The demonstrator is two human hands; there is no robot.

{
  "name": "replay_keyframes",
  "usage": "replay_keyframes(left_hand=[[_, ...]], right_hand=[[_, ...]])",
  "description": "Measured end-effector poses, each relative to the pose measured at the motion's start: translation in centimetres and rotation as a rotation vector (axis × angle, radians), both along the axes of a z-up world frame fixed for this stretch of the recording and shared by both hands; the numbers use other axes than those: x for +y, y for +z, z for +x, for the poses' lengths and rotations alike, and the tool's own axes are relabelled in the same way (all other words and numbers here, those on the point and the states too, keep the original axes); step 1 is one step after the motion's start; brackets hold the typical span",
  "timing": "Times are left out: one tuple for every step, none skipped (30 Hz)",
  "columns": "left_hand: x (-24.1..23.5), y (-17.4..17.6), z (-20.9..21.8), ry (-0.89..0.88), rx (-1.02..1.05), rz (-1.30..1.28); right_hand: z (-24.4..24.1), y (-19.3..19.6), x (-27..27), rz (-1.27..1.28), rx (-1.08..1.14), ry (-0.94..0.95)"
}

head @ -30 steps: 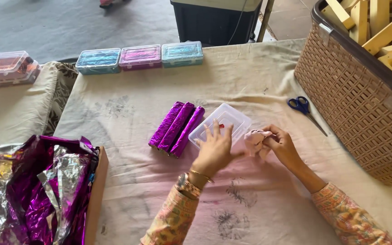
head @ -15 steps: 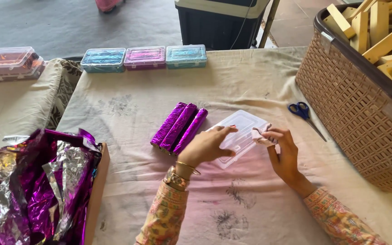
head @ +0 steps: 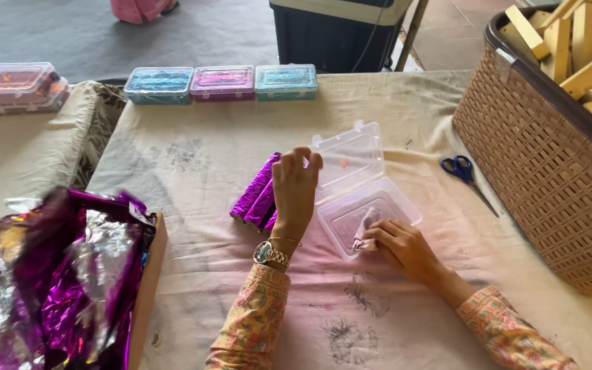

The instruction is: The person wipes a small wooden block with a cloth, then wraps it in a sheet of shiny purple foil. They repeat this process for a second block. Finally, they place the wrapped items into a clear plastic container.

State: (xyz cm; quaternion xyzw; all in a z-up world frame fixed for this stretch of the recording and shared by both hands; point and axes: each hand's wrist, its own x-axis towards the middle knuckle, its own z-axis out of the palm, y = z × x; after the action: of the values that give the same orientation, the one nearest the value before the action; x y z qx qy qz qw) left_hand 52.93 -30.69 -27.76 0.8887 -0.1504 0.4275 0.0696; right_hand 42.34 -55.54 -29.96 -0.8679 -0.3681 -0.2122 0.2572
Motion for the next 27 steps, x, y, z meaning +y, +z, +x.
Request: replay_keyframes(left_hand=[[-0.5,-0.3,0.0,-0.009,0.004,0.0],[-1.0,-0.5,-0.1,-0.076,0.181,-0.018],[-1.3,-0.7,-0.1,-0.138,0.354,-0.035],[-1.8,0.7,-1.2,-0.141,0.355,-0.036],[-2.0,2.2,-2.2,-0.262,0.545,-0.069],[-2.2,3.7,-3.3,-0.379,0.738,-0.104],[-2.0,2.5,-3.5,-0.379,0.733,-0.104],[-1.8,1.3,-3.7,-0.434,0.827,0.066],[-1.5,-0.2,-4.1,-0.486,0.926,0.237],[-1.3,-0.3,-5.0,-0.482,0.93,0.236],[-0.9,-0.2,-5.8,-0.488,0.866,0.175],[-0.5,-0.1,-6.6,-0.494,0.802,0.115],[-0.3,-1.3,-6.6,-0.487,0.797,0.129],[-0.1,-2.4,-6.6,-0.506,0.726,0.069],[-0.3,-3.6,-6.6,-0.527,0.65,-0.005],[-0.2,-3.0,-6.5,-0.524,0.64,-0.006],[-0.2,-2.4,-6.7,-0.54,0.667,-0.017],[-0.1,-1.9,-6.7,-0.556,0.695,-0.029],[-0.2,-2.1,-6.7,-0.547,0.695,-0.032],[-0.3,-2.4,-6.6,-0.552,0.67,-0.059],[-0.4,-2.8,-6.6,-0.556,0.649,-0.085],[-0.3,-2.9,-6.5,-0.548,0.652,-0.086],[-0.3,-3.0,-6.4,-0.575,0.656,-0.096],[-0.3,-3.2,-6.3,-0.601,0.66,-0.107],[-0.3,-3.2,-6.4,-0.59,0.662,-0.109],[-0.3,-3.2,-6.5,-0.595,0.666,-0.122],[-0.3,-3.0,-6.4,-0.599,0.666,-0.133]], right_hand=[[-0.3,0.7,0.2,0.0,0.004,-0.009],[-0.6,1.5,0.5,0.0,0.037,0.011],[-0.7,2.4,0.8,-0.002,0.066,0.037],[-0.9,2.6,0.8,-0.003,0.066,0.034],[-1.0,2.8,1.1,0.011,0.043,0.057],[-1.1,3.0,1.4,0.025,0.02,0.08],[-1.0,2.9,1.2,0.024,0.015,0.081],[-0.9,2.7,1.1,0.089,0.105,0.059],[-0.9,2.3,1.1,0.155,0.202,0.04],[-0.9,2.0,1.0,0.157,0.206,0.043],[-0.7,1.6,1.1,0.237,0.224,-0.018],[-0.6,1.3,1.2,0.316,0.243,-0.079],[-0.3,1.3,1.3,0.329,0.235,-0.075],[0.0,1.3,1.4,0.361,0.202,-0.112],[0.3,1.5,1.1,0.378,0.169,-0.147],[0.9,1.8,0.8,0.376,0.159,-0.141],[1.4,2.1,0.5,0.401,0.208,-0.232],[1.9,2.4,0.2,0.425,0.256,-0.323],[2.6,2.3,-0.1,0.424,0.258,-0.314],[3.4,2.2,-0.4,0.134,0.29,-0.413],[4.1,1.9,-0.6,-0.157,0.319,-0.508],[4.3,2.1,0.3,-0.156,0.322,-0.499],[4.5,2.3,1.2,-0.214,0.385,-0.524],[4.6,2.5,2.0,-0.273,0.448,-0.549],[5.1,1.8,2.8,-0.274,0.449,-0.538],[5.5,1.2,3.5,-0.258,0.355,-0.461],[6.1,0.7,4.3,-0.238,0.257,-0.385]])
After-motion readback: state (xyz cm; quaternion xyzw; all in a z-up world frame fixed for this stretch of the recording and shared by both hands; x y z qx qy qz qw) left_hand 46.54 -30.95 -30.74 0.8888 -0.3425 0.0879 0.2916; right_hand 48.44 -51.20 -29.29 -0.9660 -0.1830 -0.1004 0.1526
